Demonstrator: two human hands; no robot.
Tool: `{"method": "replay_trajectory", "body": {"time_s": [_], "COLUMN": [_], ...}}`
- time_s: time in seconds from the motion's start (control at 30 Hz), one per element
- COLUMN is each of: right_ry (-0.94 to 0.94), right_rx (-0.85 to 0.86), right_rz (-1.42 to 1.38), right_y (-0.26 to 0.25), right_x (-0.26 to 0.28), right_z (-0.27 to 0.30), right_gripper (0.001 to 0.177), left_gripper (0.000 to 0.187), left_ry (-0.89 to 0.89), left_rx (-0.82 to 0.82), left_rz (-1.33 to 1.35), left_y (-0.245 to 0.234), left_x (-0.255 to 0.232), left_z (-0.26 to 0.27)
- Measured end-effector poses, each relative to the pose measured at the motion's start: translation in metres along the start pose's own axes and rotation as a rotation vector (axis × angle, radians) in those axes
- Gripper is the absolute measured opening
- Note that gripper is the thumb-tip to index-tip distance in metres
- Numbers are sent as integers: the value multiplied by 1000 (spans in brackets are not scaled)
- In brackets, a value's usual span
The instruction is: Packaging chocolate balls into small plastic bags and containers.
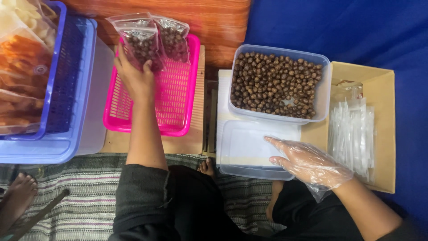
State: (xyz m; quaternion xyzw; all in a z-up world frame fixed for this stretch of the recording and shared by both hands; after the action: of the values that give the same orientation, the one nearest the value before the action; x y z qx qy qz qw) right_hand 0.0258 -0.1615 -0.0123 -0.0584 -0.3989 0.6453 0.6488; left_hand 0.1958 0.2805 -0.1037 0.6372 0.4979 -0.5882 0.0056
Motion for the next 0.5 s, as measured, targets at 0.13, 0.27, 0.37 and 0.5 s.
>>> {"method": "replay_trajectory", "body": {"time_s": [0.13,0.27,0.37,0.5], "right_ry": [7,-49,-36,94], "right_rx": [22,16,24,99], "right_rz": [5,17,-6,15], "right_y": [0,9,15,4], "right_x": [3,-7,-14,4], "right_z": [-2,-13,-17,-8], "right_gripper": [67,67,69,68], "left_gripper": [96,119,122,113], "left_ry": [16,119,54,-124], "left_rx": [8,7,-15,-5], "left_rz": [14,39,-45,-169], "left_y": [9,16,13,-2], "left_x": [11,20,10,-23], "left_z": [2,2,3,2]}}
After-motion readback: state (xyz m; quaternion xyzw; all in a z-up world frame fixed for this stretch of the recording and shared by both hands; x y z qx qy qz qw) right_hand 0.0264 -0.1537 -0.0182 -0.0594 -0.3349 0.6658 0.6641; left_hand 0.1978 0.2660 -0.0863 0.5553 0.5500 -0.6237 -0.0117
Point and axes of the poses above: each hand's wrist, its own z-axis away from the middle knuckle, its own y-axis out of the palm, x = y × z, the point moved 4 cm from there along -z, towards the middle knuckle, and after that the axes turned 7 degrees about -y, right-handed, at the moved point
